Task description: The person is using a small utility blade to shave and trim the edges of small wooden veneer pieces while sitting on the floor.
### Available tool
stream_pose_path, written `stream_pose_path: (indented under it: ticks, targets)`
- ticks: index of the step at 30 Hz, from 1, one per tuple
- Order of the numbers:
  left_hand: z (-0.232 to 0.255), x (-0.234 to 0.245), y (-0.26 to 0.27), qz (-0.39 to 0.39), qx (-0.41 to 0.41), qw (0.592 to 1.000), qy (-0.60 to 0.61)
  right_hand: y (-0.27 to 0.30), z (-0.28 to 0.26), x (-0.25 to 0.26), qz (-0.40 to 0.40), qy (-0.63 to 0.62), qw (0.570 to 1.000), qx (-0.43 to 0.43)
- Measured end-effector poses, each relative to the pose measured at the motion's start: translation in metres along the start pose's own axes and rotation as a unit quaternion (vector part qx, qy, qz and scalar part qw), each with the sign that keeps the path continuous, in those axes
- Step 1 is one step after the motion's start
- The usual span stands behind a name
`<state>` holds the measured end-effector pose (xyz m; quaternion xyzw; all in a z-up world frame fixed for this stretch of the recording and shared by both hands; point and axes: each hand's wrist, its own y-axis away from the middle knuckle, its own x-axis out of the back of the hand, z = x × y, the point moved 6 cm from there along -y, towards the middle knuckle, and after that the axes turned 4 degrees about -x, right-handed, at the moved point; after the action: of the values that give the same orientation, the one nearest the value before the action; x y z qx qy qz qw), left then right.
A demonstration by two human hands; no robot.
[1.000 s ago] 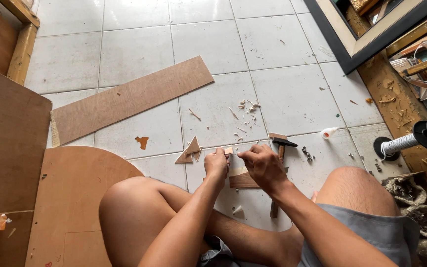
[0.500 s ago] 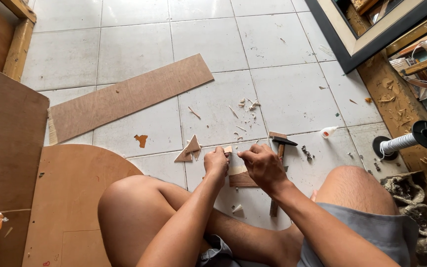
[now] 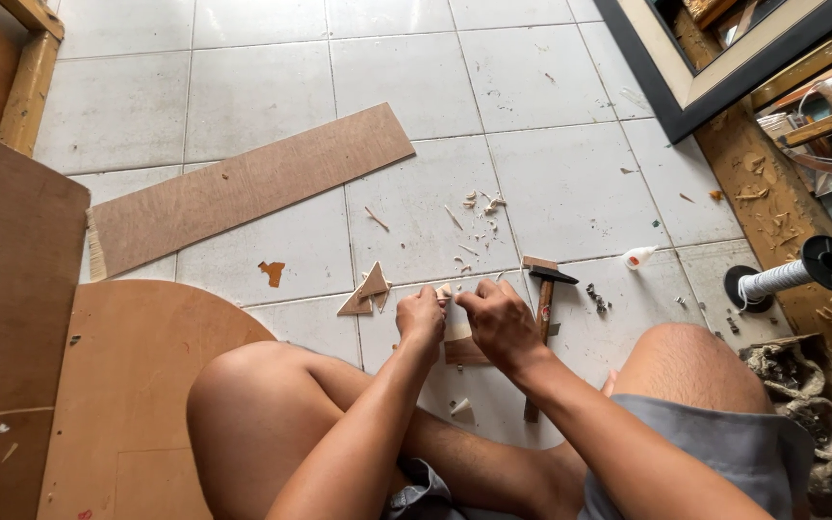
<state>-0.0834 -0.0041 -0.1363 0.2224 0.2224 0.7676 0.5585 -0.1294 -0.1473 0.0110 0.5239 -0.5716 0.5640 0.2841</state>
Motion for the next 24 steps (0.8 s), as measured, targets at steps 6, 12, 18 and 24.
stream_pose_path:
  ticks: [6, 12, 18, 24]
  targets:
    - [0.003, -0.001, 0.004, 0.001, -0.010, 1.000, -0.020, -0.006, 0.023, -0.020, -0.028, -0.064, 0.995, -0.074]
    - [-0.001, -0.005, -0.008, -0.013, -0.027, 0.997, -0.077, -0.005, 0.005, 0.025, -0.007, -0.086, 0.994, -0.068]
    - [0.001, -0.002, 0.000, -0.004, -0.012, 0.998, -0.060, 0.001, 0.003, 0.024, -0.014, -0.084, 0.995, -0.060]
    - [-0.004, -0.005, -0.009, -0.015, -0.010, 0.998, -0.068, 0.002, 0.002, 0.008, 0.017, -0.024, 0.999, -0.017]
